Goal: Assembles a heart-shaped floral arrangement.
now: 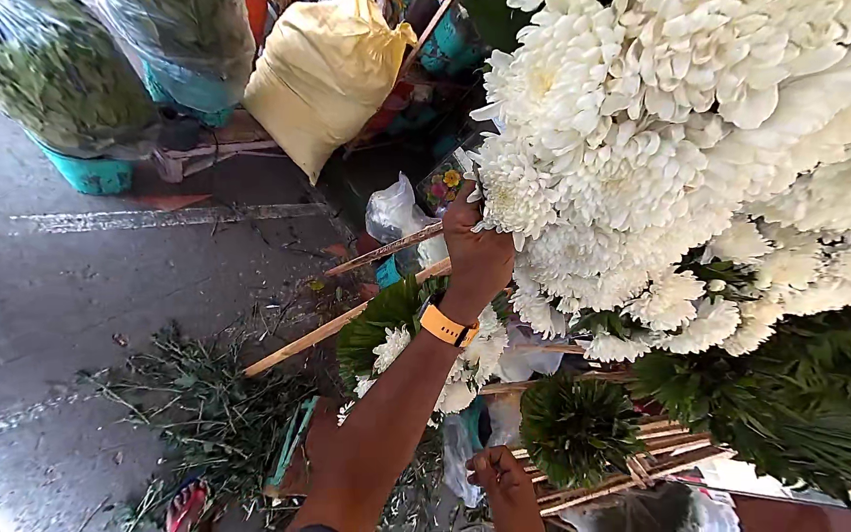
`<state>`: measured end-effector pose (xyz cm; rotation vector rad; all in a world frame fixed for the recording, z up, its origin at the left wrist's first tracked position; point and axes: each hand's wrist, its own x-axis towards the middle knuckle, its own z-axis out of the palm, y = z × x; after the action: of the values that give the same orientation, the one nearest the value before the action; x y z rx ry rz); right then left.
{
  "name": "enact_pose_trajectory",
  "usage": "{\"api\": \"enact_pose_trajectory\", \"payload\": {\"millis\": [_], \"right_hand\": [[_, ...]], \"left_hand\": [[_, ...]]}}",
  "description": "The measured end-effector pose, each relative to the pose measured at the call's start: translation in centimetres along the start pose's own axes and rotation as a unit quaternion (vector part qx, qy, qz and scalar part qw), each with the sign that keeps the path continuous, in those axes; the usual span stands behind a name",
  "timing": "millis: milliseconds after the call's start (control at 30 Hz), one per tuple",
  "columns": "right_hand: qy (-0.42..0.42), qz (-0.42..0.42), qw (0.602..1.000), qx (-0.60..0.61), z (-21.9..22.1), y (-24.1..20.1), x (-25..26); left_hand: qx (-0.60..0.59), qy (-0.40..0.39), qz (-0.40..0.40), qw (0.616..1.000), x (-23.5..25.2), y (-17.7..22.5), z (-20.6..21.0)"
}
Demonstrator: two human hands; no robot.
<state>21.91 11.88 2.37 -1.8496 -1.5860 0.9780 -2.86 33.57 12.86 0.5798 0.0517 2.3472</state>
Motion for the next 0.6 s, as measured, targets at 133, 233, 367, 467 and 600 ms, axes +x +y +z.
{"api": "enact_pose_trajectory", "payload": {"millis": [133, 233, 367, 467, 600], "right_hand": [[-0.019, 0.016, 1.000, -0.013, -0.1, 1.0, 0.0], [-0.024, 0.021, 0.999, -0.016, 0.2, 0.6, 0.2], [-0.038, 0.021, 0.998, -0.037, 0.2, 0.3, 0.3], [-0.048, 0.026, 0.998, -0.042, 0.3, 0.8, 0.1], [-0.062, 0.031, 0.996, -0.058, 0.5, 1.2, -0.3]], "left_hand": [[-0.006, -0.018, 0.008, 1.000, -0.1, -0.6, -0.1], [-0.004, -0.028, -0.003, 1.000, 0.1, -0.4, -0.1], [-0.030, 0.018, 0.051, 0.998, 0.2, 0.2, 0.2], [-0.037, 0.050, 0.092, 0.994, 0.6, -0.7, 1.0], [-0.003, 0.040, 0.096, 0.995, 1.2, -1.5, 1.7]]}}
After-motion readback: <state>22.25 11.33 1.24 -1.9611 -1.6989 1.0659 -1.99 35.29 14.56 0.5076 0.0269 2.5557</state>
